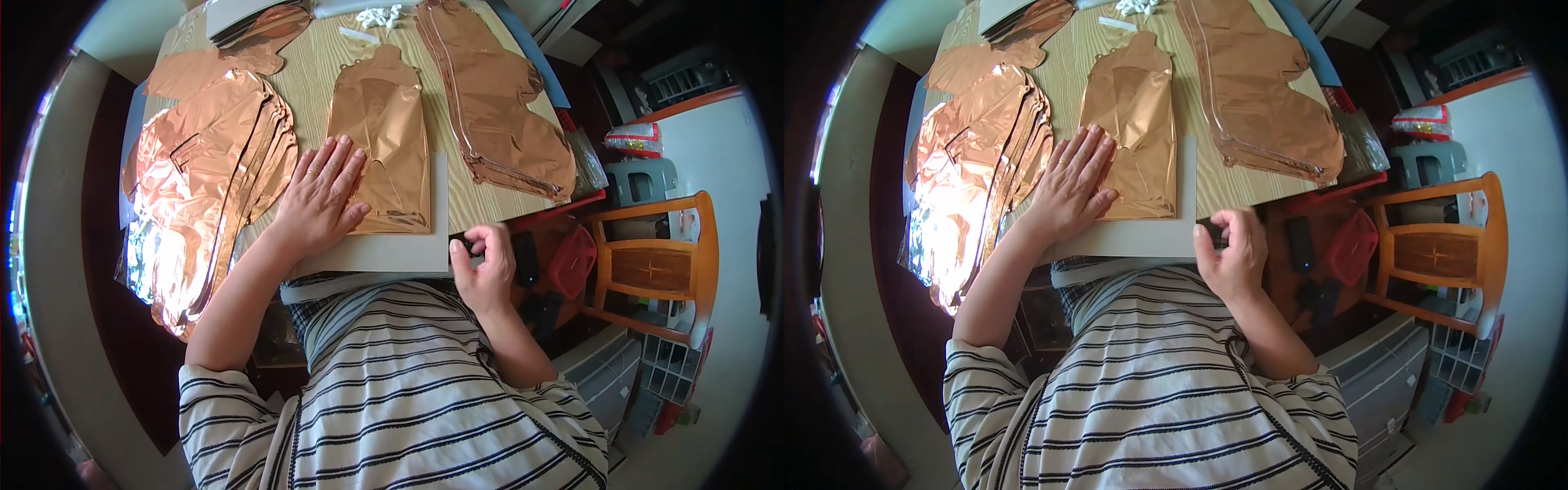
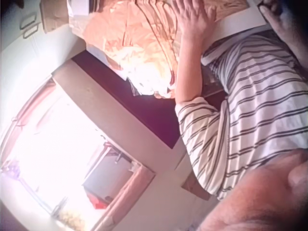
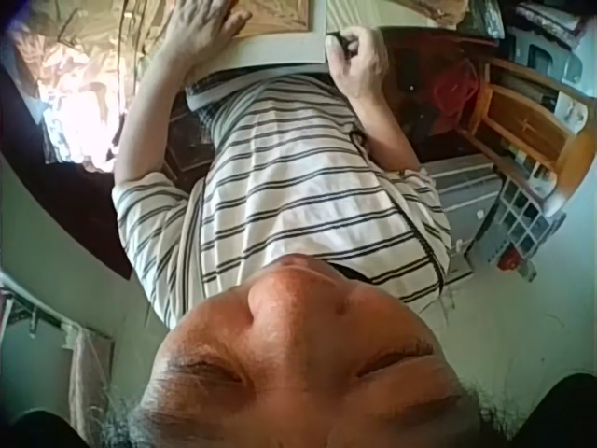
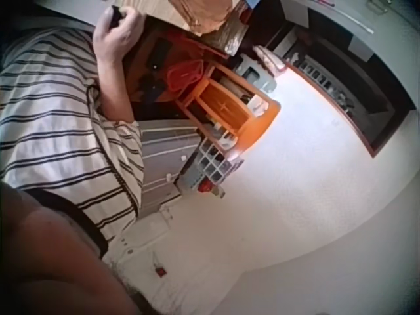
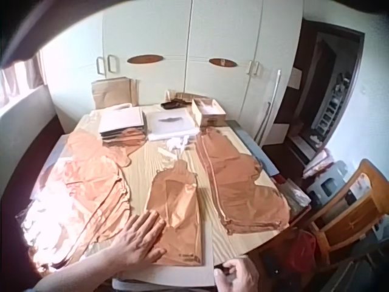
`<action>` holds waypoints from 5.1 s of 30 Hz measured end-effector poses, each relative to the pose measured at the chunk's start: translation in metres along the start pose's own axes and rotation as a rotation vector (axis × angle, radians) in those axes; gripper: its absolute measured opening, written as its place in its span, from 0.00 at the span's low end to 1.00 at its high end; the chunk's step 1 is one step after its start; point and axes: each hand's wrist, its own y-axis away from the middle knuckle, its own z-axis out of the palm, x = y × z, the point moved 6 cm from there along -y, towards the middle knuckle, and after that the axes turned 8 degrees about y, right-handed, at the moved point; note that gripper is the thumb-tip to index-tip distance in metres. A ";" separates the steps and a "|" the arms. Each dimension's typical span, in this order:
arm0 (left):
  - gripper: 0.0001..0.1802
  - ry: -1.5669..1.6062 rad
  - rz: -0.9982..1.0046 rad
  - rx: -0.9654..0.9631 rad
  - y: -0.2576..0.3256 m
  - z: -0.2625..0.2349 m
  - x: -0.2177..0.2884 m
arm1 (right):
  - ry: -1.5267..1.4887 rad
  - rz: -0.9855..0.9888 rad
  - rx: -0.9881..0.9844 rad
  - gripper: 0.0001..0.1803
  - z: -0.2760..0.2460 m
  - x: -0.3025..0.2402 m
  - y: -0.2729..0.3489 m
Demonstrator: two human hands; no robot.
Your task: Fold a foil balloon around a cardboard insert to prepare it for packaging.
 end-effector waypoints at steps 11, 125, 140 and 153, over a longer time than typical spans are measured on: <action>0.42 0.074 -0.046 -0.072 0.045 -0.001 0.050 | -1.190 0.563 -0.717 0.13 0.052 0.017 0.024; 0.40 0.134 -0.061 0.047 0.018 -0.004 0.047 | 0.245 0.016 -0.140 0.28 -0.018 -0.009 -0.030; 0.18 0.434 -0.183 0.156 0.004 -0.043 0.030 | -0.769 0.415 -0.399 0.15 0.050 0.016 0.019; 0.16 0.765 -0.627 -0.443 -0.019 -0.032 -0.007 | -0.843 0.391 -0.403 0.11 0.042 0.003 0.016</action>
